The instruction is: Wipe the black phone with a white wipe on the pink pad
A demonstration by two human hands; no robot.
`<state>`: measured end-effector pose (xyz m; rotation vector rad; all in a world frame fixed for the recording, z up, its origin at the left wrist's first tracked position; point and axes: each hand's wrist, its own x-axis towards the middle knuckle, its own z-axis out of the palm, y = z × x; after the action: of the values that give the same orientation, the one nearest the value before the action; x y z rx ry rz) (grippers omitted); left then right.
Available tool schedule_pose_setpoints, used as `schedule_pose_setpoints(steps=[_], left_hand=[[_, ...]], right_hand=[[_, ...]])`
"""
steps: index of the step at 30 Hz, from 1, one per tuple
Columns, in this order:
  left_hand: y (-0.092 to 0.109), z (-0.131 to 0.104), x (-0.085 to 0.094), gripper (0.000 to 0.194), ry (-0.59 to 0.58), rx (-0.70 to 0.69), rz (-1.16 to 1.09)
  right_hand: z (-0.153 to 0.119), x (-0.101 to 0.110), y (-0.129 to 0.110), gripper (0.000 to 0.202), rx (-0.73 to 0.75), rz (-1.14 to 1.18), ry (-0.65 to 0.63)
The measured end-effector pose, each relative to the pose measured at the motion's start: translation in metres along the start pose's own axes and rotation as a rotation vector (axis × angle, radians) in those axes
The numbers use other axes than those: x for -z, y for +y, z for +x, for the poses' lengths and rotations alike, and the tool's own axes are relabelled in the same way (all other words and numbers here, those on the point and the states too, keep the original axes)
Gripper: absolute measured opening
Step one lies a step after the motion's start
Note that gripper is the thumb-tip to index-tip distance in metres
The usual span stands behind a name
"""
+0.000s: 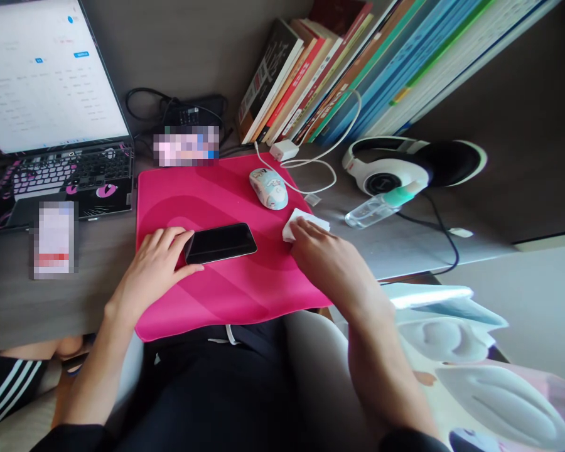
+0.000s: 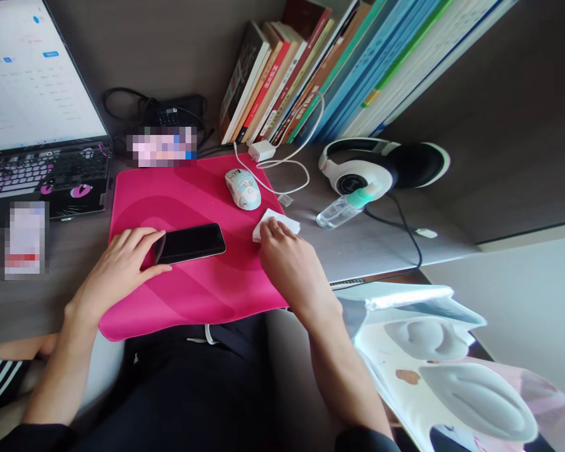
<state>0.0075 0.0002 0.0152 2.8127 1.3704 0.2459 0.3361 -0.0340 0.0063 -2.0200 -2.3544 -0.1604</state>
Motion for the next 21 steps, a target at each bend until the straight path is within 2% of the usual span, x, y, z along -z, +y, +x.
schedule_pose_setpoints(steps=[3, 5, 8, 10, 12, 16, 21], left_hand=[[0.0, 0.0, 0.0, 0.069, 0.001, -0.001, 0.006], [0.0, 0.0, 0.0, 0.07, 0.0, 0.002, 0.005], [0.001, 0.0, 0.001, 0.07, -0.003, -0.001, -0.008], [0.002, 0.0, 0.001, 0.07, -0.008, 0.005, -0.02], [0.002, -0.001, 0.001, 0.07, -0.018, 0.02, -0.032], [0.002, 0.0, 0.001, 0.066, -0.034, 0.039, -0.05], [0.003, 0.0, 0.002, 0.063, -0.037, 0.032, -0.033]], right_hand=[[0.004, 0.009, -0.002, 0.038, -0.044, -0.04, 0.019], [0.001, 0.016, -0.002, 0.038, -0.013, 0.029, 0.093], [-0.008, 0.022, -0.01, 0.046, 0.202, 0.249, 0.213], [-0.015, 0.022, -0.02, 0.051, 0.369, 0.339, 0.208], [-0.019, 0.017, -0.033, 0.052, 0.464, 0.317, 0.171], [-0.019, 0.002, -0.055, 0.053, 0.433, 0.248, 0.171], [0.004, -0.014, -0.064, 0.059, 0.334, 0.329, 0.178]])
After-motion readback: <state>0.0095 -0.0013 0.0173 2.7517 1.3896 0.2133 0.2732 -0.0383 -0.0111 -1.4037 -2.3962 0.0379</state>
